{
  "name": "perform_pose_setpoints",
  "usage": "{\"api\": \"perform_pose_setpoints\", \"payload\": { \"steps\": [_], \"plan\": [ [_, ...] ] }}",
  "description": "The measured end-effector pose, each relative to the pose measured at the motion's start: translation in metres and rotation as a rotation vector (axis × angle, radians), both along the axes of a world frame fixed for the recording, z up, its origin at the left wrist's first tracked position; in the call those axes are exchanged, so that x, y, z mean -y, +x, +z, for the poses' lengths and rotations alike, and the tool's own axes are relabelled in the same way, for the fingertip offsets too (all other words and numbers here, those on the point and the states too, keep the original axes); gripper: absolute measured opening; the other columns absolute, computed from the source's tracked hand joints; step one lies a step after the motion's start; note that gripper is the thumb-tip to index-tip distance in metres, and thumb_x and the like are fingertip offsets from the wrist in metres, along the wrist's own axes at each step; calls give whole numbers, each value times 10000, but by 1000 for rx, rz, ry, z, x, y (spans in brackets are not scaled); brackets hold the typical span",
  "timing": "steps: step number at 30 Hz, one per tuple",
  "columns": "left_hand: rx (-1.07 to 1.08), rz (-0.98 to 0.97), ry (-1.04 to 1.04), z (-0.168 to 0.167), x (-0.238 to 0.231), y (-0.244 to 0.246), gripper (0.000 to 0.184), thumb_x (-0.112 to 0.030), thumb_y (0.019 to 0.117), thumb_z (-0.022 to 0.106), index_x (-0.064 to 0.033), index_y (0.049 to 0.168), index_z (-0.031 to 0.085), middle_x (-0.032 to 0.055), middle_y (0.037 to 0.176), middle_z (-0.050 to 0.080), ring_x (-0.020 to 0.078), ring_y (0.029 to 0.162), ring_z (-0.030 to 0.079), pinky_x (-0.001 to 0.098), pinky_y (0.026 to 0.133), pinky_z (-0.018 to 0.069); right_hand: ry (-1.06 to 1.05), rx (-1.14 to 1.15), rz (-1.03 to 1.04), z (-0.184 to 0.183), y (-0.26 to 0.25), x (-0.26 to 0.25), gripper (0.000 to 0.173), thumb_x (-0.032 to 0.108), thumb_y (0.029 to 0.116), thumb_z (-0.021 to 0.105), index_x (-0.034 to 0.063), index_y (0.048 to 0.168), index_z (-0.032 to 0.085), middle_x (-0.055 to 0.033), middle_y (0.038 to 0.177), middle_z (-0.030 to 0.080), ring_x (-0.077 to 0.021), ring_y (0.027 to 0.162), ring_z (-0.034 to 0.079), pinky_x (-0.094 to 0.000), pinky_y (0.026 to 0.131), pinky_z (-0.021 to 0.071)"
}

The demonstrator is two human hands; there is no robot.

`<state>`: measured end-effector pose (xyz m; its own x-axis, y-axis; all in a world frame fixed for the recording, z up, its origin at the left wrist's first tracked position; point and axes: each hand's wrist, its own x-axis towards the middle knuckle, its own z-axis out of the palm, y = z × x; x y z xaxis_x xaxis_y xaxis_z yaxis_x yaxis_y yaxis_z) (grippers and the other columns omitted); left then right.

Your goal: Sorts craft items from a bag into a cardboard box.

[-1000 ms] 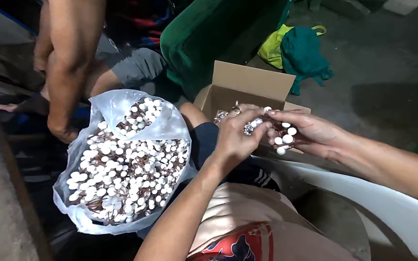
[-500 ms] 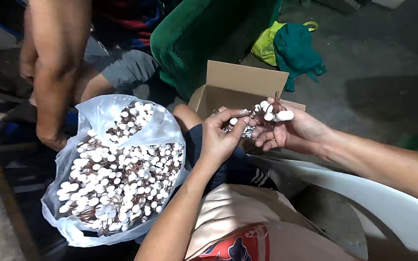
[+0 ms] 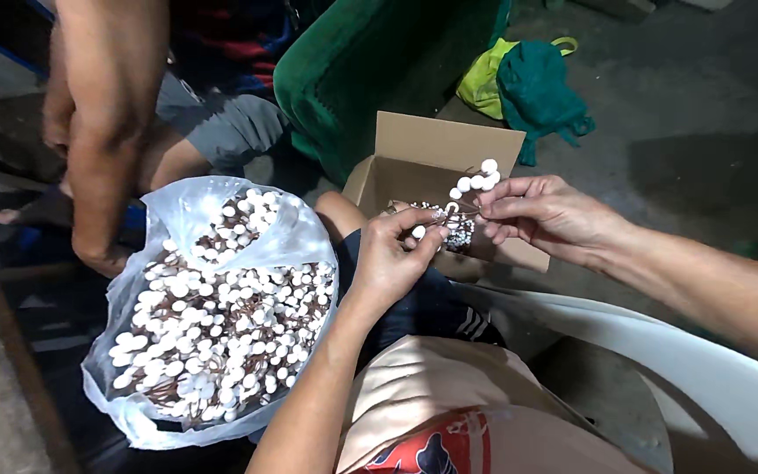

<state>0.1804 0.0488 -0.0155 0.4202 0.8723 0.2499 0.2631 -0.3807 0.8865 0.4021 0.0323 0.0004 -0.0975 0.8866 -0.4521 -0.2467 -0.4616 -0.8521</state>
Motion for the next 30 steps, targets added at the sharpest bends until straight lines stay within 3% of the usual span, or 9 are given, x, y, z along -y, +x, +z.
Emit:
{"api": "perform_pose_setpoints", "payload": {
  "steps": [3, 7, 11, 15, 19, 24, 27, 30],
  "plan": [
    [-12, -23, -32, 2, -1, -5, 137, 14, 881, 706, 37, 1012, 739, 51, 898, 707, -19, 718, 621, 137, 683, 537, 42, 14, -6, 4, 2, -1, 220, -104, 954, 533, 49, 881, 673, -4, 700, 704, -76, 580, 670, -207, 578, 589],
    [48, -8, -135, 4, -1, -9, 129, 49, 887, 694, 36, 1010, 729, 20, 897, 715, -39, 659, 588, 127, 628, 518, 35, 10, -14, 6, 2, -2, 213, -106, 954, 544, 45, 880, 674, -11, 694, 702, -77, 577, 670, -206, 579, 589],
    [104, -11, -172, 1, 1, -9, 148, 74, 878, 685, 43, 1019, 714, 10, 884, 711, -36, 662, 609, 131, 638, 539, 22, 19, -29, 7, -1, 2, 212, -104, 959, 545, 47, 887, 676, -6, 702, 700, -69, 578, 666, -200, 583, 591],
    [24, -27, -71, 0, 3, -6, 306, 20, 887, 680, 54, 1192, 681, 26, 893, 682, 2, 746, 631, 164, 711, 552, 40, 45, -41, 10, -3, 5, 199, -99, 958, 567, 40, 887, 689, -19, 728, 704, -73, 581, 660, -200, 577, 589],
    [-122, 52, 157, 2, 8, 5, 198, -57, 853, 696, 20, 1028, 747, 71, 871, 708, 52, 797, 654, 199, 764, 539, 79, 47, -60, 10, -6, 8, 186, -98, 939, 598, 60, 895, 685, -11, 733, 710, -74, 585, 671, -212, 587, 598],
    [-159, 187, 357, 0, 15, 15, 65, -41, 829, 731, 2, 867, 762, 115, 888, 718, 127, 856, 682, 227, 781, 547, 149, 93, -58, 15, -11, 14, 175, -112, 928, 614, 50, 908, 679, -10, 722, 709, -78, 593, 678, -210, 596, 599],
    [-203, 230, 514, -5, 16, 16, 40, -19, 835, 725, 0, 841, 760, 136, 892, 728, 199, 870, 695, 305, 801, 546, 186, 119, -41, 15, -11, 15, 169, -108, 926, 622, 51, 924, 679, -4, 712, 713, -76, 590, 682, -212, 601, 602],
    [-231, 234, 661, -9, 16, 17, 29, 0, 822, 727, -12, 829, 753, 129, 874, 722, 214, 873, 691, 316, 840, 533, 197, 112, -42, 17, -13, 15, 162, -102, 939, 610, 49, 928, 669, -10, 721, 712, -80, 585, 682, -219, 596, 607]
  ]
}}
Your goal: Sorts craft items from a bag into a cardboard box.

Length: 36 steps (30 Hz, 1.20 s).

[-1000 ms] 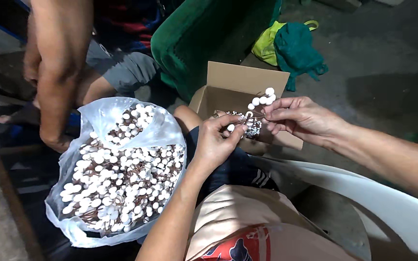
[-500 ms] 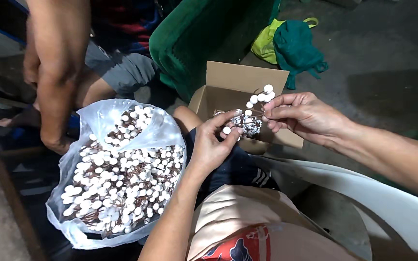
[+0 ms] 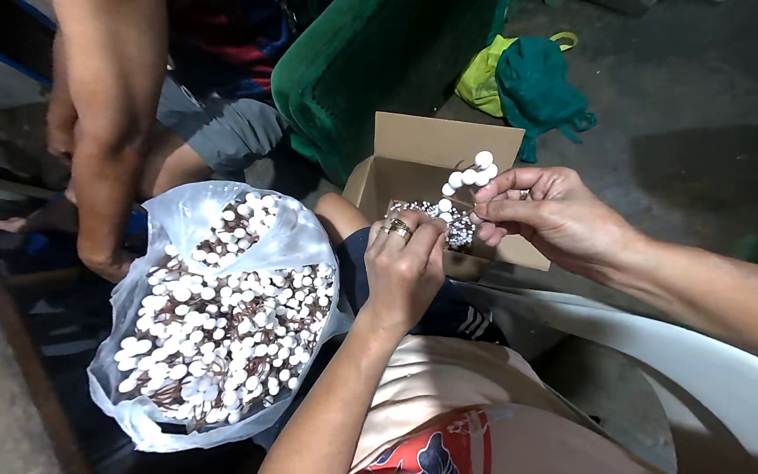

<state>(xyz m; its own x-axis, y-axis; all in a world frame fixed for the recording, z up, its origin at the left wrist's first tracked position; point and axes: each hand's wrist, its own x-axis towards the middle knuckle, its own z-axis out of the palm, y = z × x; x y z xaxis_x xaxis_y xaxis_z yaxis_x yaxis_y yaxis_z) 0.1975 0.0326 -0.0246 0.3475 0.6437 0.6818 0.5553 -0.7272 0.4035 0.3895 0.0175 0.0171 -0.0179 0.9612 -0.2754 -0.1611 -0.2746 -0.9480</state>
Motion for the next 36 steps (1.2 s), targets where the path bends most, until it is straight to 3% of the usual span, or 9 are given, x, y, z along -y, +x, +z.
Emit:
{"api": "perform_pose_setpoints", "payload": {
  "steps": [10, 13, 16, 20, 22, 24, 28, 31, 36],
  "plan": [
    [-30, -36, 223, -1, 1, -2, 49, -11, 871, 687, -23, 858, 733, 138, 892, 716, 242, 930, 686, 326, 909, 511, -70, -79, -69, 0, 9, -10, 161, -69, 981, 545, 62, 929, 623, -12, 700, 702, -79, 561, 678, -214, 570, 601],
    [-56, -25, 229, 0, -1, 0, 54, -5, 867, 699, -11, 826, 734, 154, 855, 714, 253, 902, 692, 325, 889, 511, -67, -66, -101, 1, 10, -13, 177, -109, 954, 558, 56, 905, 599, -5, 677, 696, -92, 559, 686, -228, 575, 609],
    [-127, -19, 163, -12, -26, -3, 94, -30, 850, 702, -12, 918, 765, 164, 920, 728, 297, 903, 696, 396, 828, 536, -34, -39, -123, 0, 12, -15, 184, -125, 932, 581, 56, 913, 611, 3, 674, 699, -89, 572, 692, -230, 593, 615],
    [-196, -20, -334, 4, -61, 0, 240, -59, 968, 636, 43, 1160, 739, 265, 1282, 663, 432, 1176, 644, 581, 997, 474, 46, 13, -105, -3, 15, -14, 188, -126, 917, 609, 61, 924, 623, 8, 694, 703, -88, 607, 702, -237, 625, 622],
    [6, -88, -551, 13, -61, 4, 241, -51, 1002, 590, 75, 1162, 719, 230, 1260, 681, 307, 1201, 647, 447, 1053, 482, 114, 85, -44, -5, 19, -11, 184, -112, 909, 647, 70, 937, 635, 15, 728, 708, -78, 631, 704, -235, 645, 625],
    [312, -191, -813, 17, -57, 10, 280, -71, 1045, 515, 96, 1209, 668, 162, 1169, 708, 120, 1073, 678, 281, 962, 531, 152, 163, 26, -5, 20, -8, 200, -119, 893, 657, 75, 935, 633, 26, 734, 707, -68, 634, 700, -223, 648, 621],
    [553, -369, -1196, 30, -53, 15, 348, -114, 1071, 461, 45, 1368, 546, 65, 1134, 699, 58, 932, 670, 242, 842, 556, 259, 282, 156, -4, 18, -4, 204, -102, 865, 700, 81, 924, 630, 45, 753, 696, -38, 637, 685, -193, 640, 609],
    [539, -433, -1252, 36, -52, 15, 312, -15, 1004, 533, 39, 1306, 588, 24, 1025, 698, 41, 819, 670, 215, 755, 577, 312, 308, 214, -4, 17, -2, 205, -98, 844, 714, 80, 908, 636, 44, 748, 693, -29, 623, 673, -180, 610, 595],
    [716, -306, -1278, 36, -43, 7, 186, 81, 946, 560, -37, 960, 703, 9, 895, 715, 50, 724, 669, 204, 679, 579, 312, 320, 226, -4, 17, -1, 190, -82, 854, 701, 60, 978, 679, 38, 789, 712, -26, 647, 680, -178, 628, 597]
  ]
}}
